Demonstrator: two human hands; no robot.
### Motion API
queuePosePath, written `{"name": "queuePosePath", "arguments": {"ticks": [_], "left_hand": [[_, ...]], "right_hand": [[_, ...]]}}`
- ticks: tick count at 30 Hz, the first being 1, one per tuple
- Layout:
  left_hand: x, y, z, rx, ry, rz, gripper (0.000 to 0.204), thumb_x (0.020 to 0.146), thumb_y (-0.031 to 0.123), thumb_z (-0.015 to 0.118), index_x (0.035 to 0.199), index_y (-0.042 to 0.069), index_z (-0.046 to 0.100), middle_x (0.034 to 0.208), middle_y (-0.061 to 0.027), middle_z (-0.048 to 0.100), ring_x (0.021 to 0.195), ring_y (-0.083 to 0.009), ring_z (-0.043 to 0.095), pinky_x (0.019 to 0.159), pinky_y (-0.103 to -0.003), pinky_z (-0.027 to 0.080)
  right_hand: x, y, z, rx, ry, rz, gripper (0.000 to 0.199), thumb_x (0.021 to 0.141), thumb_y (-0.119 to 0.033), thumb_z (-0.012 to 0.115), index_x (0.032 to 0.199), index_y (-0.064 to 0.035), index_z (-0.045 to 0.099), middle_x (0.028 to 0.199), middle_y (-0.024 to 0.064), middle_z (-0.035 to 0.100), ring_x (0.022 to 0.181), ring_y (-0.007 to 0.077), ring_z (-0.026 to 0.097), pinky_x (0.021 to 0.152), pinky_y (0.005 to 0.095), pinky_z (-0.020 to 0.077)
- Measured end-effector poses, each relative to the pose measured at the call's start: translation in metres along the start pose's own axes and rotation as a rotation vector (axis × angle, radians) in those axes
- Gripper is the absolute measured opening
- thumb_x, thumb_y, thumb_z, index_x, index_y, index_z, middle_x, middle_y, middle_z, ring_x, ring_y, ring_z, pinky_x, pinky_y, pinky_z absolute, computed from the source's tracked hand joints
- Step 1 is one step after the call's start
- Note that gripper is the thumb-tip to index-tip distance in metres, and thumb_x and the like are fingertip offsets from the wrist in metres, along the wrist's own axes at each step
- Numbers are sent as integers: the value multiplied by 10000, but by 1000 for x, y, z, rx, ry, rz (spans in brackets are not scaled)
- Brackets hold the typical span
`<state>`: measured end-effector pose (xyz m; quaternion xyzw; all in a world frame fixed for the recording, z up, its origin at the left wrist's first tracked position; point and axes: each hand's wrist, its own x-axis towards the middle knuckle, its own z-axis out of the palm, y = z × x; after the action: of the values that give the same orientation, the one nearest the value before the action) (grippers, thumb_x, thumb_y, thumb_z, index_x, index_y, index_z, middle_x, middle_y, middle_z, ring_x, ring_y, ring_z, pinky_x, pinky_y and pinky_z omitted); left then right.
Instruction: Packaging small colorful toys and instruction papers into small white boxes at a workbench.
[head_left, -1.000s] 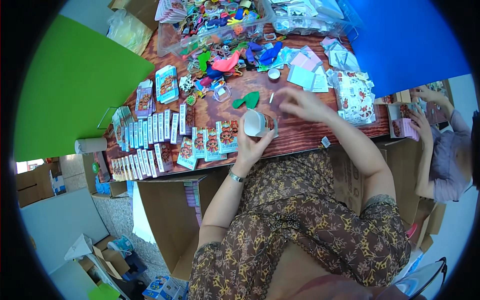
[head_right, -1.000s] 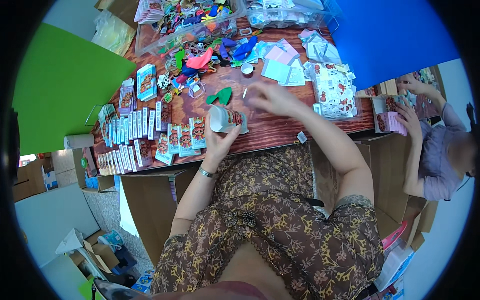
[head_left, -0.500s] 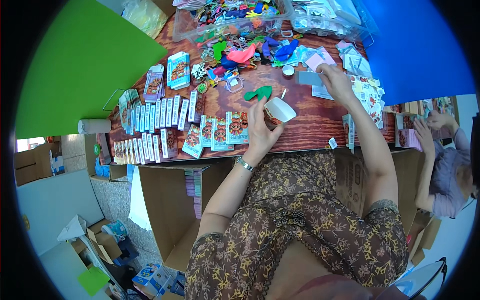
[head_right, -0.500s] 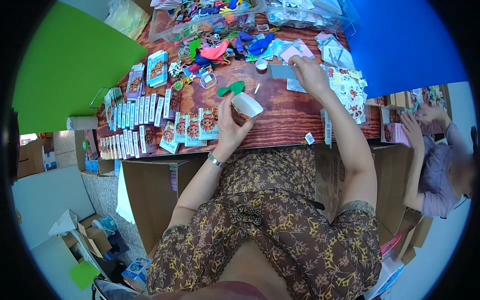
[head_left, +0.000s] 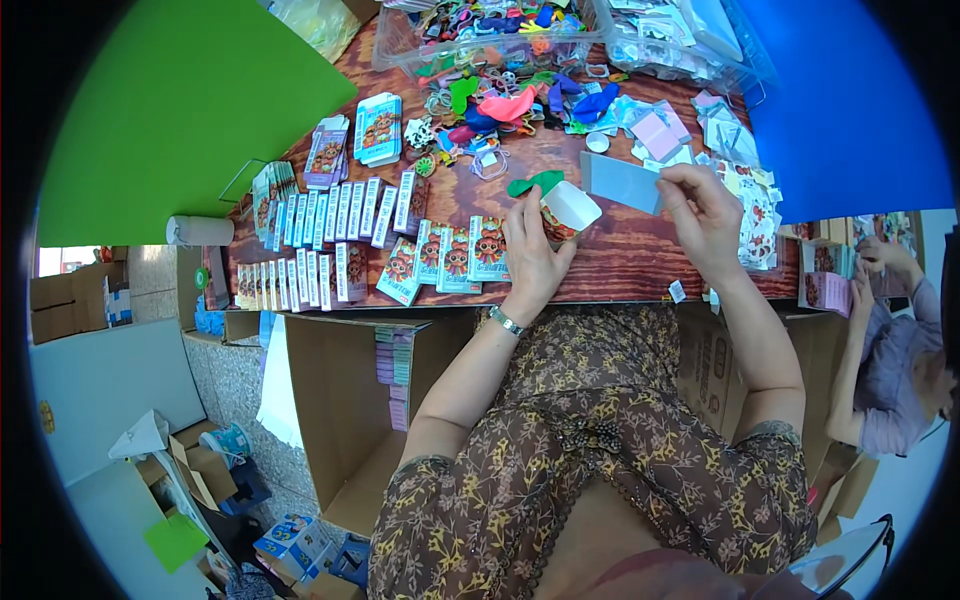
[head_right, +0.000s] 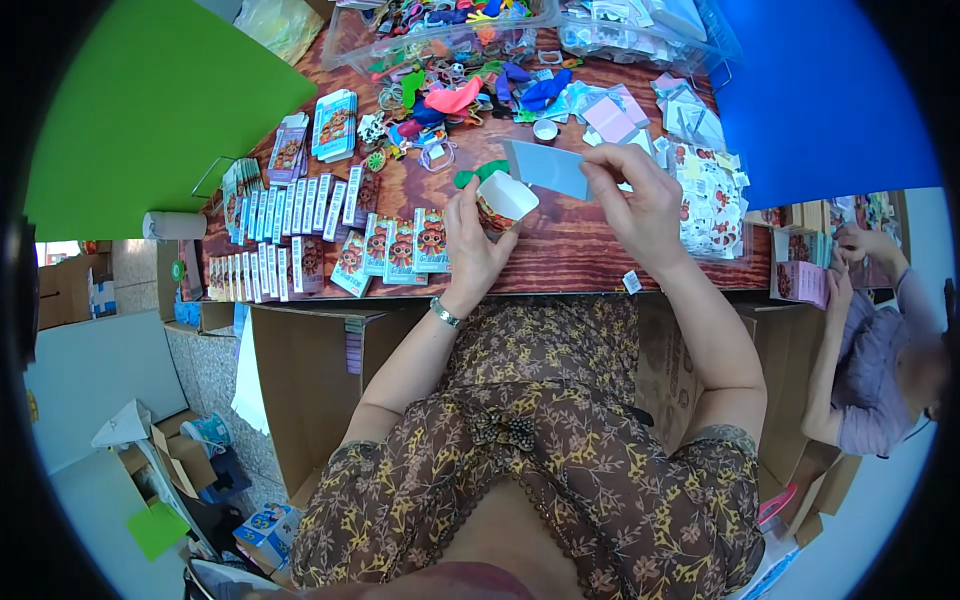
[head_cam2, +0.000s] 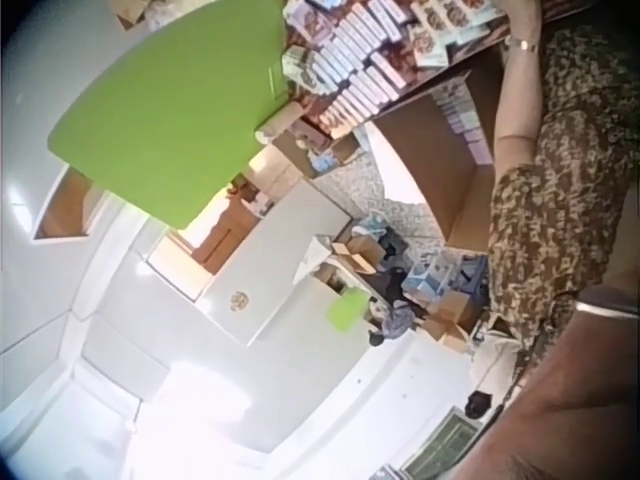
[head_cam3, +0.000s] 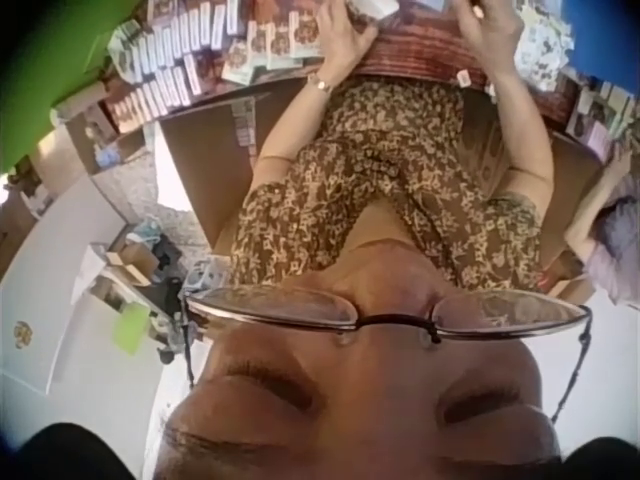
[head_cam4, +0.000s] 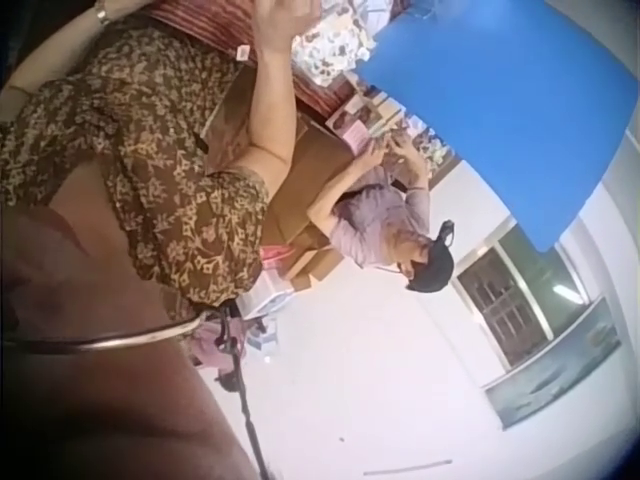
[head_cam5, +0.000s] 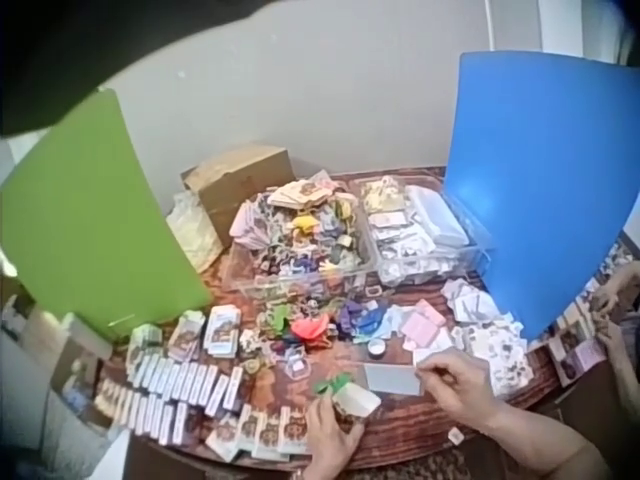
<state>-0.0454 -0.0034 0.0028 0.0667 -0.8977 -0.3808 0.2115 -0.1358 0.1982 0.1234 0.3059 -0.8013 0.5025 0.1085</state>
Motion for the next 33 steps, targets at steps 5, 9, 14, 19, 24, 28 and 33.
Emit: {"name": "queuePosePath", "arguments": {"ticks": [5,9,14,19,24,28,33], "left_hand": [[0,4,-3,49,29,19,946,685,72,829,1503,35,356,1300,-198,478,1166,-410,489,937,-487,478],[-5,6,-10,107,45,139,919,665,46,817,1485,29,401,1302,-205,475,1200,-419,483,945,-478,493],[-5,13,-13,195,48,280,913,647,25,820,1466,17,419,1327,-221,476,1217,-428,483,1025,-503,437],[1,22,-10,147,27,310,885,648,36,776,1471,36,450,1292,-222,480,1237,-436,478,1029,-505,457],[-5,21,-10,80,43,232,846,669,62,808,1440,18,463,1275,-218,503,1180,-427,503,1004,-493,459],[-4,19,-3,71,47,235,881,676,87,828,1459,10,433,1276,-238,498,1165,-428,505,986,-500,459],[-4,14,-3,69,-3,208,920,686,106,841,1488,22,398,1301,-254,486,1182,-441,498,994,-513,456]], "right_hand": [[-3,-3,15,-107,-154,-74,76,927,-14,696,1002,-6,688,862,63,677,667,128,647,597,275,500],[3,1,19,-122,-231,-112,118,887,-3,711,1002,-13,689,864,105,682,726,216,675,630,326,523],[-5,7,28,-198,-212,-242,136,869,-27,706,1002,-47,682,856,105,657,778,278,681,664,376,547],[-22,4,36,-269,-207,-213,178,835,3,719,1007,-38,693,924,108,670,786,263,687,660,348,555],[-31,1,52,-541,-207,-546,441,787,-111,668,1228,-123,672,1054,66,651,846,241,662,689,337,573],[-27,5,24,-448,-269,-607,432,775,-95,700,1205,-135,687,1045,62,667,834,235,662,701,333,568],[-14,93,-62,-584,93,138,237,917,-129,685,1146,-84,721,950,135,705,826,330,688,720,397,559]]}}
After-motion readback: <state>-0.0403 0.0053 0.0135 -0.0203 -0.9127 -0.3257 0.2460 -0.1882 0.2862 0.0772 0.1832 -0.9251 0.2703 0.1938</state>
